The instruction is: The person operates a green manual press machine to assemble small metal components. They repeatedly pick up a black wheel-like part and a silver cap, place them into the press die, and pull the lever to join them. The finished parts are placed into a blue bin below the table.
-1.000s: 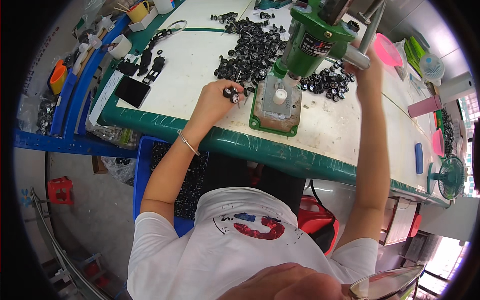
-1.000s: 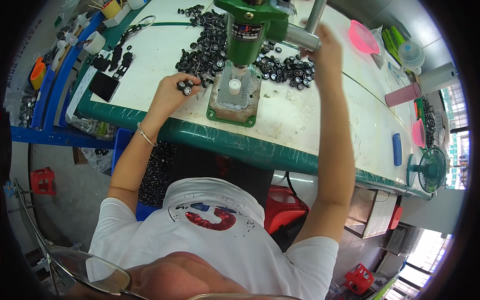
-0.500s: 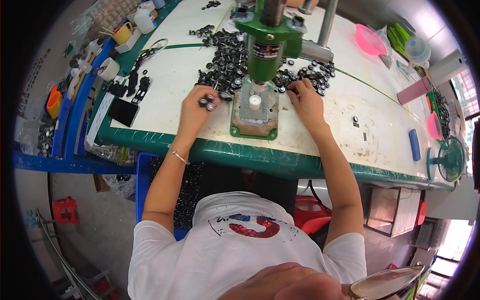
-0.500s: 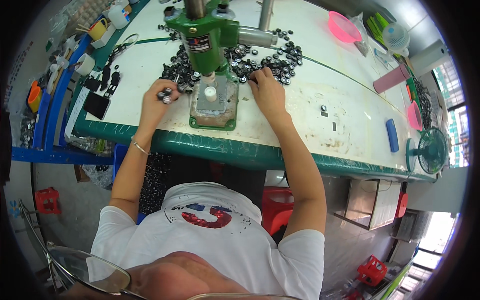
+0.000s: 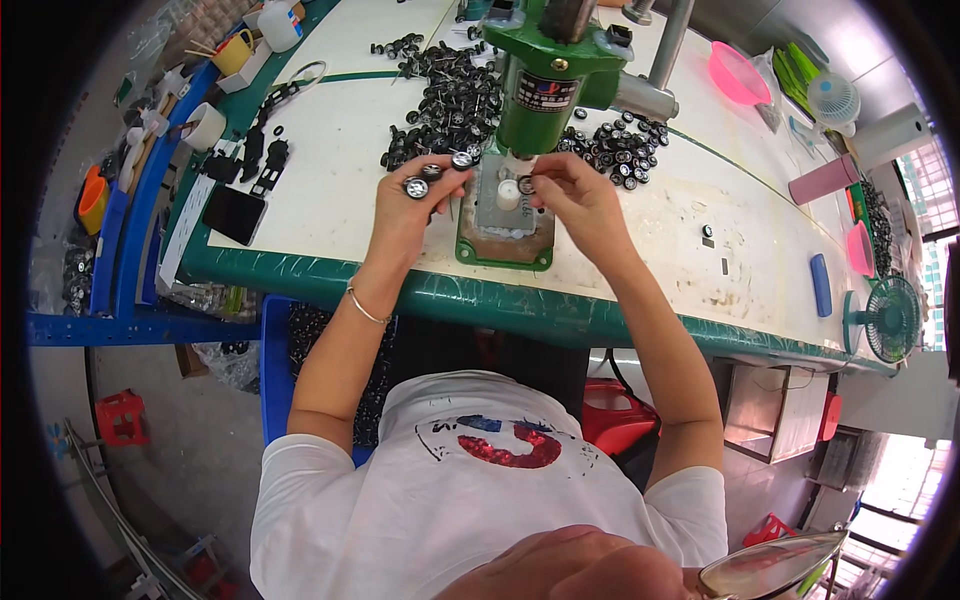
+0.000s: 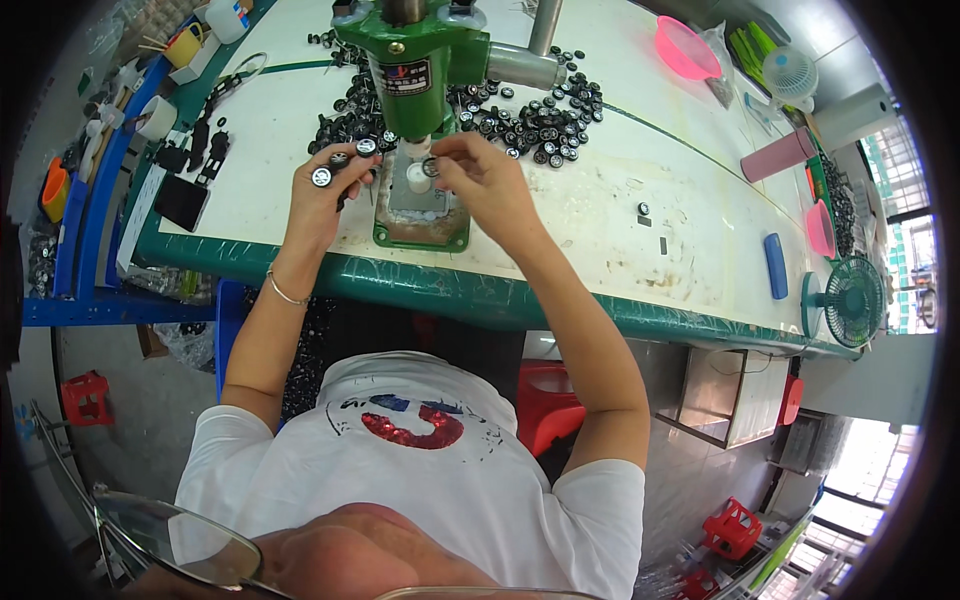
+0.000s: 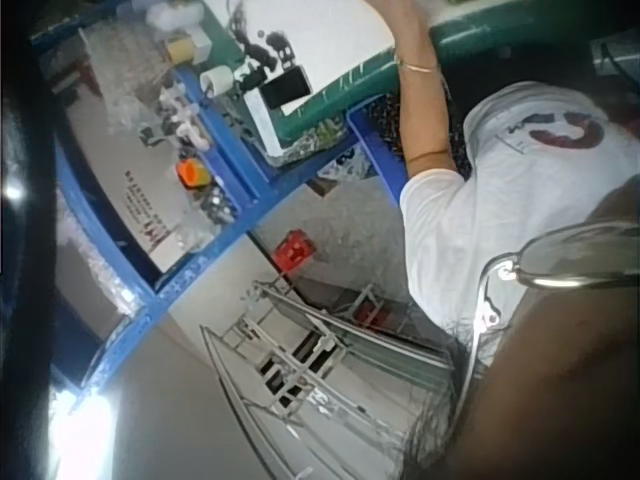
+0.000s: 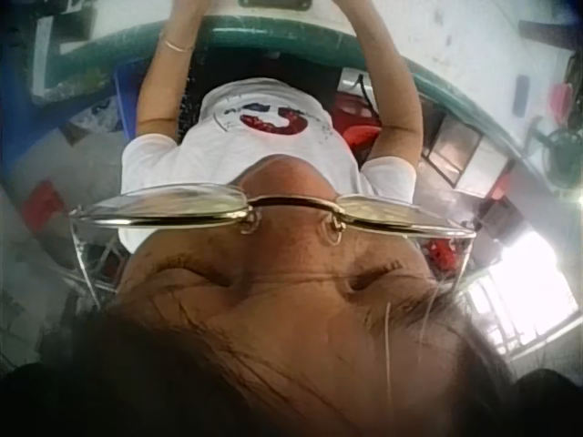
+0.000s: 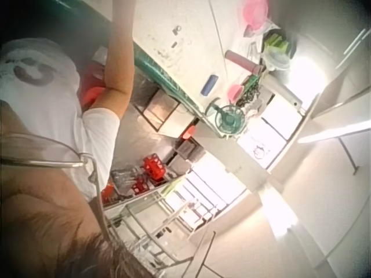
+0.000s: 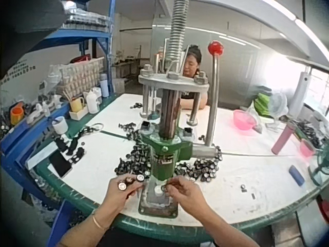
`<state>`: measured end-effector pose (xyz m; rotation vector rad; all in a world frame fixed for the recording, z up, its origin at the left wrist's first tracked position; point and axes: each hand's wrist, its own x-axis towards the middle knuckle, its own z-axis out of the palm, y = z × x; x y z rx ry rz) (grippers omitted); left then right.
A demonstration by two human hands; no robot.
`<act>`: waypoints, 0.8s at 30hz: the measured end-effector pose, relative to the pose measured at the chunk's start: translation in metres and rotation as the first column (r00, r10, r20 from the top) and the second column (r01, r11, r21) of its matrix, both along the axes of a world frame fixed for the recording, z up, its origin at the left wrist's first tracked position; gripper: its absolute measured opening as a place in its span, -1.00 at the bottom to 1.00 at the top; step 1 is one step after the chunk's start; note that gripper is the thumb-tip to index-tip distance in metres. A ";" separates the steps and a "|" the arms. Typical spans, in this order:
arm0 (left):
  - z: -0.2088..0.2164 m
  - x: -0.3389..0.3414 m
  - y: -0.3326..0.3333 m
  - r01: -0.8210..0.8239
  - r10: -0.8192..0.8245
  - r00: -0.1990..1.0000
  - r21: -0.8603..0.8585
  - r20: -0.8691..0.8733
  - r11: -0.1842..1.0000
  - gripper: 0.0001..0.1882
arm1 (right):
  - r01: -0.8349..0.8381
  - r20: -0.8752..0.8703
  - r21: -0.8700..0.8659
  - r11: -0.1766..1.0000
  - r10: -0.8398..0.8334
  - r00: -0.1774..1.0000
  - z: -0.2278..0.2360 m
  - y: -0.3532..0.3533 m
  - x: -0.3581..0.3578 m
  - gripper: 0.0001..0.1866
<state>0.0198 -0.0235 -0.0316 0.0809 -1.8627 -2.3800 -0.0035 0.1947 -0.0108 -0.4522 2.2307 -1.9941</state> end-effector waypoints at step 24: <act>0.014 0.003 0.024 0.100 -0.124 0.981 -0.161 -0.148 0.982 -0.86 | 0.170 -0.270 0.172 0.970 -0.120 0.955 -0.007 -0.025 0.003 -0.79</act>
